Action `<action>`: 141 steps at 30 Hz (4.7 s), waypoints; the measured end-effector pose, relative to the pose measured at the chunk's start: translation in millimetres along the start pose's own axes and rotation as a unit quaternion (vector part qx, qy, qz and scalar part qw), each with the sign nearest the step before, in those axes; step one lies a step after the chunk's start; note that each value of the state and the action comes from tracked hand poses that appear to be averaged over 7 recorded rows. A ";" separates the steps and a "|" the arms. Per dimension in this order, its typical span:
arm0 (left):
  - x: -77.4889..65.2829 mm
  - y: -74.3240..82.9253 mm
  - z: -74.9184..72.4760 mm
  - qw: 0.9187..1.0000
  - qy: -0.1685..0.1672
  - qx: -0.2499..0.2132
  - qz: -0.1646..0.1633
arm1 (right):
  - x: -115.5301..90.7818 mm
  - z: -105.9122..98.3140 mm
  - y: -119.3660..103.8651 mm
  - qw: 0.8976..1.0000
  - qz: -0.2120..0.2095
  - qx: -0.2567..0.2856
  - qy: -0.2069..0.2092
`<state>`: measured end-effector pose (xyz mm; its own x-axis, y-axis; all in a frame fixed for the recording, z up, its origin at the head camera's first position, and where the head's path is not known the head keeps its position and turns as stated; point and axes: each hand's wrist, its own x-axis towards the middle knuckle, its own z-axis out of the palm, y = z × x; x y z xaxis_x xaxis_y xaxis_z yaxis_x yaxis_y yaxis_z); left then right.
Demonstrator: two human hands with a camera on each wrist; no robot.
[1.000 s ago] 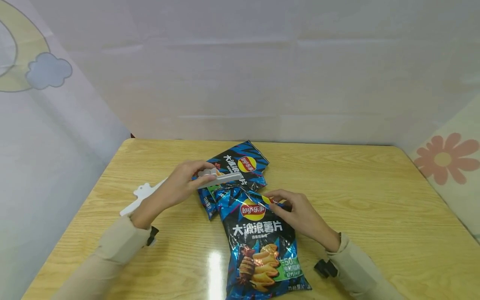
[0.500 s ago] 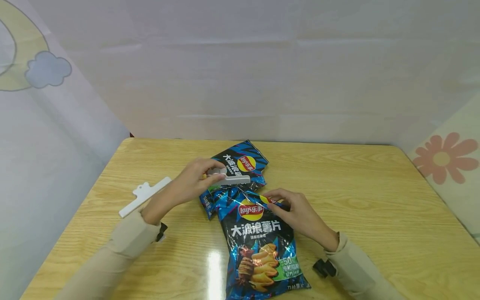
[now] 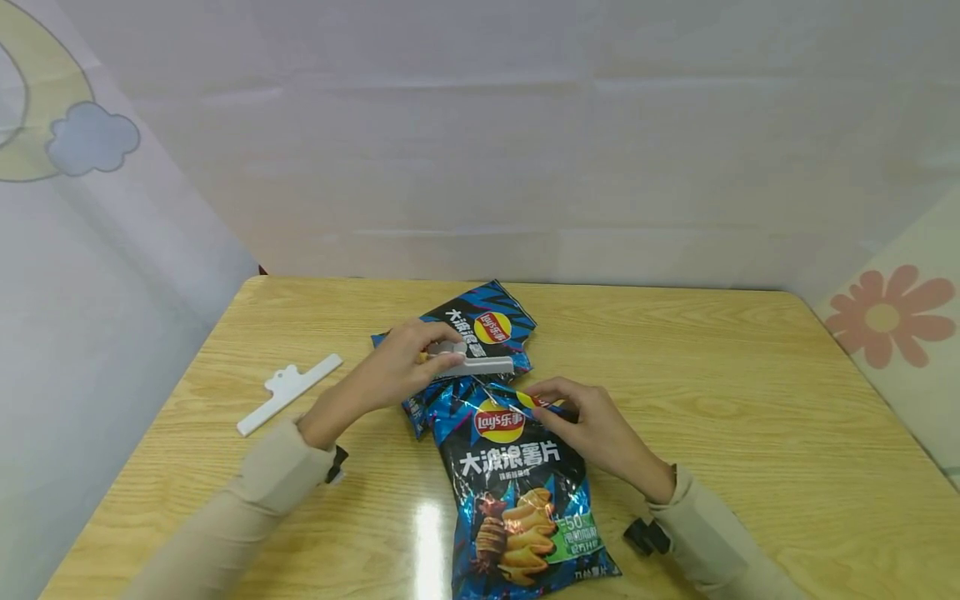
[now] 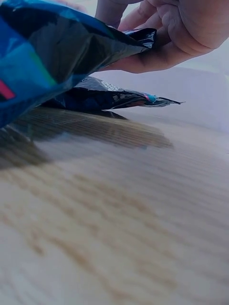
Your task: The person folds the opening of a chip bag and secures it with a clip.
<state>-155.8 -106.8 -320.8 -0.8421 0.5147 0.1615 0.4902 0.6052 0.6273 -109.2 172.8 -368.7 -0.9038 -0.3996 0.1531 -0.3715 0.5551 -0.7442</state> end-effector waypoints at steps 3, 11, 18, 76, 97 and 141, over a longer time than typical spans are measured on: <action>0.3 0.5 2.3 1.000 0.002 -0.006 0.001 | -0.4 -0.1 -0.2 1.000 0.001 0.003 -0.001; 2.1 0.4 8.0 1.000 0.003 -0.020 0.020 | -0.9 -0.3 -0.4 1.000 0.010 0.009 -0.007; 3.0 2.1 12.5 1.000 0.001 -0.015 0.025 | -1.9 0.1 0.3 1.000 0.008 0.012 -0.005; 22.4 6.3 16.9 0.991 -0.102 -0.022 0.085 | -5.8 3.5 1.0 0.999 0.017 0.049 -0.005; 23.5 7.6 16.5 0.991 -0.116 -0.013 0.064 | -14.9 -10.2 9.3 0.998 0.049 0.030 -0.025; 25.5 5.4 18.1 0.991 -0.113 -0.012 0.066 | -28.7 -19.9 12.5 0.994 0.090 0.059 0.002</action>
<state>-170.6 -79.5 -327.1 -0.6978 0.7128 0.0704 0.5852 0.5107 0.6299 -92.1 205.7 -369.4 -0.9543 -0.2986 0.0135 -0.1771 0.5282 -0.8305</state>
